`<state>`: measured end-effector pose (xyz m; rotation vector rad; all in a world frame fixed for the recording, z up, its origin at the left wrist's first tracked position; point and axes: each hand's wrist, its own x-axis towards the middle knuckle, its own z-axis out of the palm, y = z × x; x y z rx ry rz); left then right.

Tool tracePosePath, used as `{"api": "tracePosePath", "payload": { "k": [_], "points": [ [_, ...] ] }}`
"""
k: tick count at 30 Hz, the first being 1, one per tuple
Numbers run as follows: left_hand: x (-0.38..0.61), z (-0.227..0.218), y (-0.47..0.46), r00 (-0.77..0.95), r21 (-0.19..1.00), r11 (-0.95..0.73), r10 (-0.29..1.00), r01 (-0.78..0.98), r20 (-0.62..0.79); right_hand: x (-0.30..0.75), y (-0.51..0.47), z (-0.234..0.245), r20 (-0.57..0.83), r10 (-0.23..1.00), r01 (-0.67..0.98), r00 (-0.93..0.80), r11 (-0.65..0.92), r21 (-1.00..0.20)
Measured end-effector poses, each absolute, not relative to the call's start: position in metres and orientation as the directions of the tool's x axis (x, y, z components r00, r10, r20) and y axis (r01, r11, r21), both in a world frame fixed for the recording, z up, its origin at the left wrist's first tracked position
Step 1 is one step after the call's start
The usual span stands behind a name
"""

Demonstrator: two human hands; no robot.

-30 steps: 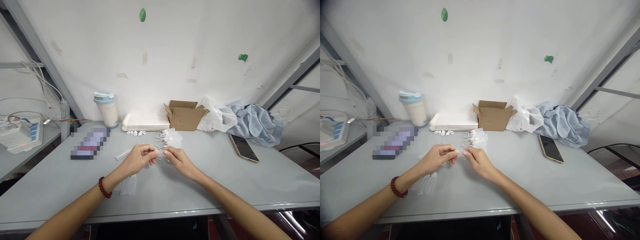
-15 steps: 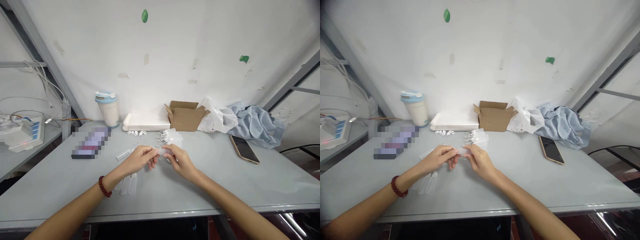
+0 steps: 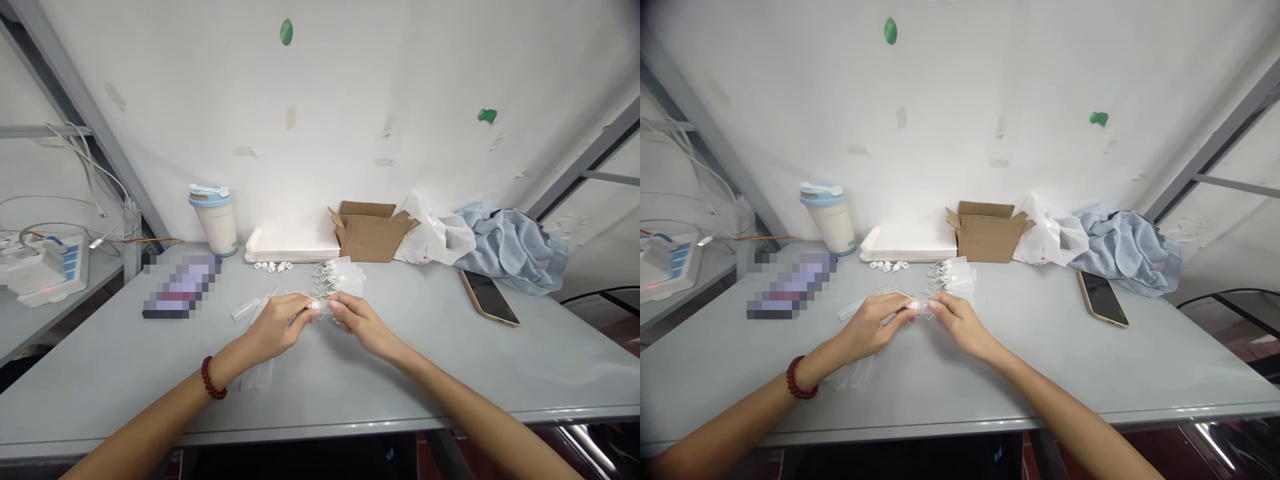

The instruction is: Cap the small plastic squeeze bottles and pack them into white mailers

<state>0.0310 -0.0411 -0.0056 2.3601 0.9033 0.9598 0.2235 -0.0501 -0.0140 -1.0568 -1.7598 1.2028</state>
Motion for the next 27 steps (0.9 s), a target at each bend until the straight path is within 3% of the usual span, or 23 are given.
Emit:
{"api": "tracePosePath", "payload": {
  "k": [3,6,10,13,15,22,27],
  "points": [
    [0.032,-0.005,-0.041,0.523,0.628,-0.656,0.74,0.419,0.423,0.223,-0.049,-0.014,0.066,0.911,0.133,-0.407,0.131,-0.982],
    [0.033,-0.004,-0.04,0.498,0.742,-0.534,0.809,0.404,0.311,0.223,-0.05,-0.016,0.19,0.9,0.261,-0.391,0.307,-0.915],
    [0.032,-0.002,-0.035,0.522,0.875,-0.345,0.843,0.34,0.129,0.225,-0.05,-0.02,0.424,0.803,0.525,-0.419,0.595,-0.609],
    [0.03,0.001,-0.033,0.574,0.925,-0.228,0.819,0.305,0.013,0.228,-0.049,-0.024,0.524,0.714,0.625,-0.466,0.684,-0.377],
    [0.03,0.003,-0.033,0.595,0.944,-0.191,0.804,0.269,-0.008,0.228,-0.048,-0.026,0.553,0.683,0.644,-0.477,0.7,-0.31],
    [0.031,0.002,-0.039,0.559,0.944,-0.201,0.829,0.261,0.022,0.228,-0.05,-0.028,0.522,0.709,0.588,-0.475,0.697,-0.411],
    [0.031,0.004,-0.042,0.542,0.87,-0.336,0.835,0.36,0.098,0.227,-0.053,-0.022,0.422,0.792,0.526,-0.442,0.61,-0.593]
  ]
}}
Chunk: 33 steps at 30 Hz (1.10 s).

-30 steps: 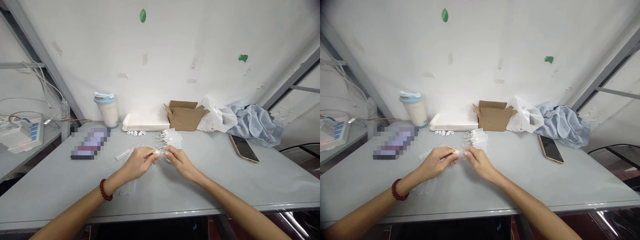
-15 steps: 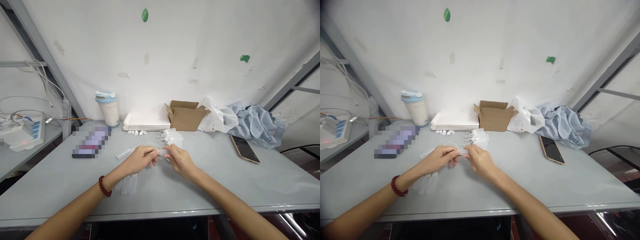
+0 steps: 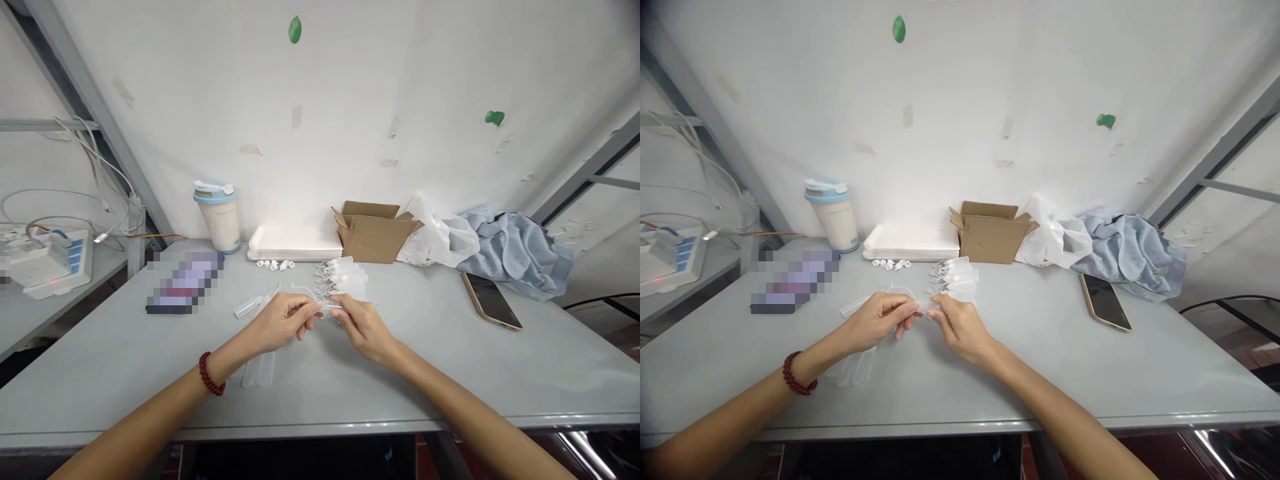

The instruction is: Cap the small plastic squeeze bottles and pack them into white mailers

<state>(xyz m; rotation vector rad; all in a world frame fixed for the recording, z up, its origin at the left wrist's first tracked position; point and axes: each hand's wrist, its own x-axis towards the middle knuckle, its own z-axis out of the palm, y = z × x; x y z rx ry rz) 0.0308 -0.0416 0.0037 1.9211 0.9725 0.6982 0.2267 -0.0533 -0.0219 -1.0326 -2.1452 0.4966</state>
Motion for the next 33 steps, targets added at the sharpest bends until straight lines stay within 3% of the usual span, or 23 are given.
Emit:
{"api": "tracePosePath", "payload": {
  "k": [4,8,12,16,18,23,27,30,33],
  "points": [
    [0.03,0.004,-0.043,0.552,0.779,-0.444,0.82,0.444,0.152,0.227,-0.052,-0.016,0.271,0.866,0.413,-0.421,0.449,-0.792],
    [0.029,0.0,-0.044,0.614,0.634,-0.634,0.73,0.443,0.301,0.228,-0.048,-0.015,0.062,0.887,0.212,-0.457,0.176,-0.961],
    [0.028,-0.008,-0.042,0.672,0.427,-0.773,0.626,0.469,0.396,0.227,-0.045,-0.014,-0.092,0.865,0.094,-0.493,-0.052,-0.994],
    [0.026,-0.017,-0.039,0.733,0.228,-0.826,0.563,0.516,0.382,0.228,-0.046,-0.013,-0.215,0.85,0.126,-0.481,-0.176,-0.976],
    [0.026,-0.019,-0.038,0.741,0.183,-0.837,0.543,0.516,0.394,0.229,-0.046,-0.012,-0.247,0.839,0.133,-0.485,-0.209,-0.969],
    [0.026,-0.014,-0.033,0.66,0.276,-0.844,0.533,0.46,0.53,0.228,-0.046,-0.007,-0.195,0.866,0.07,-0.46,-0.183,-0.981],
    [0.008,-0.009,-0.011,0.528,0.379,-0.711,0.698,0.593,0.484,0.231,-0.042,-0.003,-0.08,0.952,0.017,-0.297,-0.079,-0.997],
    [-0.015,-0.014,0.014,0.398,0.356,-0.55,0.816,0.756,0.419,0.241,-0.033,-0.003,-0.023,0.991,-0.018,-0.129,-0.025,-1.0],
    [-0.034,-0.023,0.036,0.384,0.306,-0.525,0.824,0.794,0.417,0.253,-0.022,-0.004,0.045,0.999,0.017,0.022,0.045,-0.999]
  ]
}}
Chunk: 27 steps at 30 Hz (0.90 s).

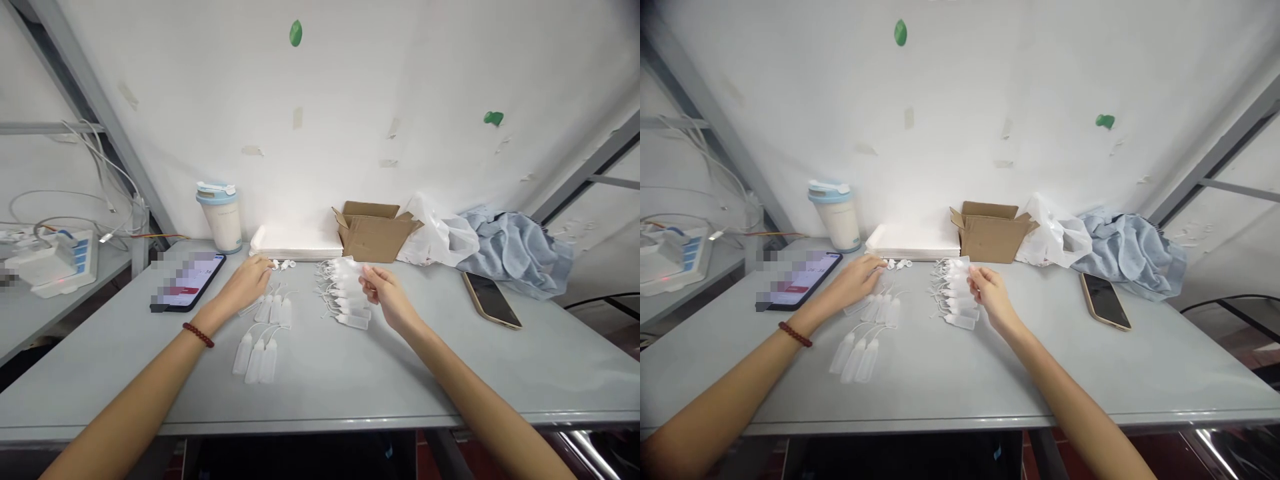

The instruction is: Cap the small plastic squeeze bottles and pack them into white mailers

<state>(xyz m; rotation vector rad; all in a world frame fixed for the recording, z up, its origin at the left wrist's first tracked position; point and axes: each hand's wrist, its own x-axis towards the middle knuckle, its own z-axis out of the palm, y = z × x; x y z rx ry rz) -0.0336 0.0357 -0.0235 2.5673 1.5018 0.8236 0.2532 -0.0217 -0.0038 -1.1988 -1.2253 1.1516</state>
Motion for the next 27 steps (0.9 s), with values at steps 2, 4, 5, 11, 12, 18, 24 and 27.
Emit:
{"api": "tracePosePath", "payload": {
  "k": [2,4,5,11,12,18,24,27],
  "points": [
    [-0.039,-0.029,0.044,0.388,0.304,-0.518,0.832,0.8,0.397,0.26,-0.017,-0.004,0.131,0.986,0.124,0.099,0.119,-0.985],
    [-0.04,-0.033,0.049,0.399,0.307,-0.52,0.835,0.797,0.378,0.263,-0.014,-0.004,0.251,0.963,0.289,0.102,0.213,-0.933],
    [-0.039,-0.035,0.05,0.407,0.309,-0.524,0.835,0.794,0.371,0.264,-0.015,-0.004,0.31,0.948,0.38,0.074,0.261,-0.887],
    [-0.031,-0.038,0.051,0.47,0.316,-0.555,0.827,0.77,0.308,0.263,-0.018,-0.008,0.513,0.854,0.715,-0.09,0.414,-0.564],
    [-0.031,-0.038,0.051,0.478,0.313,-0.559,0.825,0.768,0.301,0.264,-0.016,-0.01,0.543,0.834,0.737,-0.096,0.426,-0.525],
    [-0.032,-0.038,0.055,0.49,0.278,-0.56,0.824,0.78,0.285,0.269,0.012,-0.016,0.63,0.772,0.748,-0.08,0.464,-0.474],
    [-0.032,-0.04,0.058,0.496,0.26,-0.556,0.827,0.789,0.263,0.273,0.041,-0.026,0.526,0.841,0.722,-0.123,0.44,-0.534],
    [-0.033,-0.039,0.057,0.49,0.254,-0.548,0.833,0.797,0.257,0.279,0.046,-0.031,0.53,0.841,0.726,-0.107,0.431,-0.537]
  ]
}}
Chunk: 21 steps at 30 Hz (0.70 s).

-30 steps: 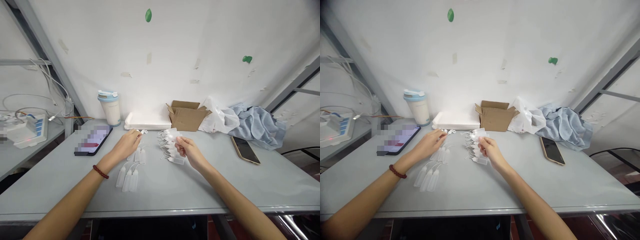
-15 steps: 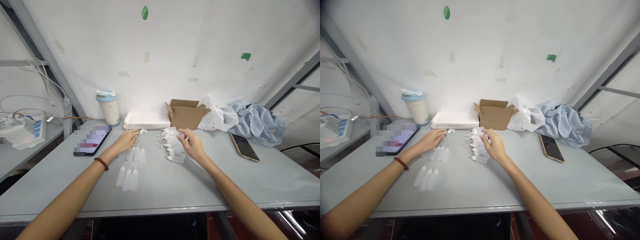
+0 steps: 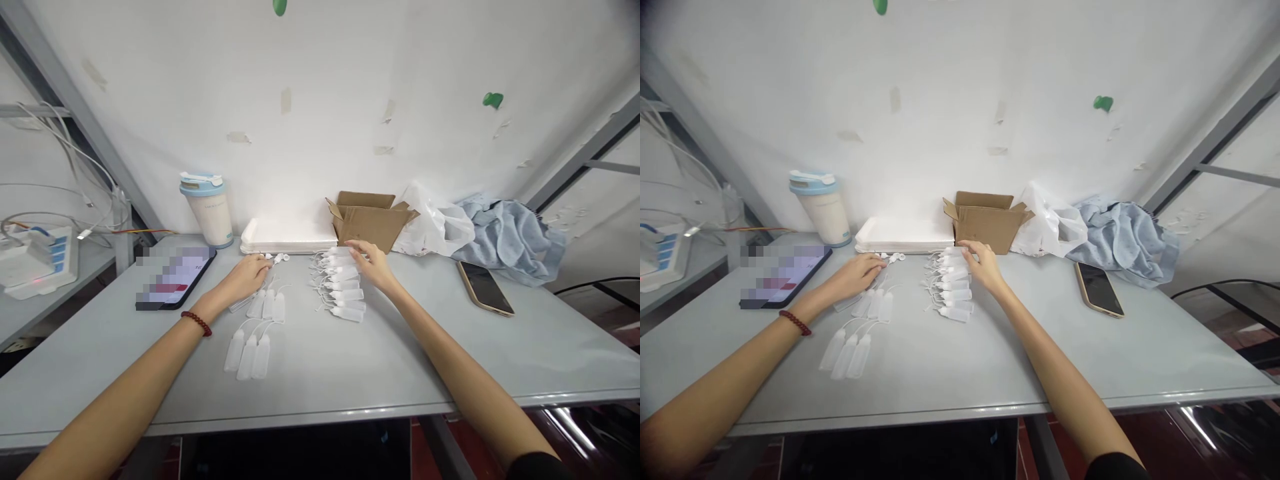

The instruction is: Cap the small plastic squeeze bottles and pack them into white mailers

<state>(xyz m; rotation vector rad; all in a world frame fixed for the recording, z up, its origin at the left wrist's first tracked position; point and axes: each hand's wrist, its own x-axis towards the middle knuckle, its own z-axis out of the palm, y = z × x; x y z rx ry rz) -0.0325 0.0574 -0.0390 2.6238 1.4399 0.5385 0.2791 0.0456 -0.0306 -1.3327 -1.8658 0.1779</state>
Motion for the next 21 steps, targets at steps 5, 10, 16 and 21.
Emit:
{"api": "tracePosePath", "payload": {
  "k": [5,10,16,21],
  "points": [
    [-0.035,-0.036,0.055,0.457,0.276,-0.517,0.853,0.81,0.253,0.284,0.041,-0.028,0.595,0.802,0.743,-0.062,0.435,-0.509],
    [-0.036,-0.033,0.054,0.421,0.306,-0.487,0.87,0.818,0.259,0.264,0.014,-0.014,0.742,0.665,0.772,-0.087,0.516,-0.371],
    [-0.034,-0.027,0.05,0.369,0.359,-0.442,0.894,0.822,0.254,0.211,-0.03,-0.016,0.624,0.685,0.57,-0.377,0.702,-0.427],
    [-0.035,-0.023,0.047,0.261,0.445,-0.348,0.933,0.825,0.247,0.172,-0.032,-0.022,0.251,0.849,0.693,-0.465,0.526,-0.493]
  ]
}}
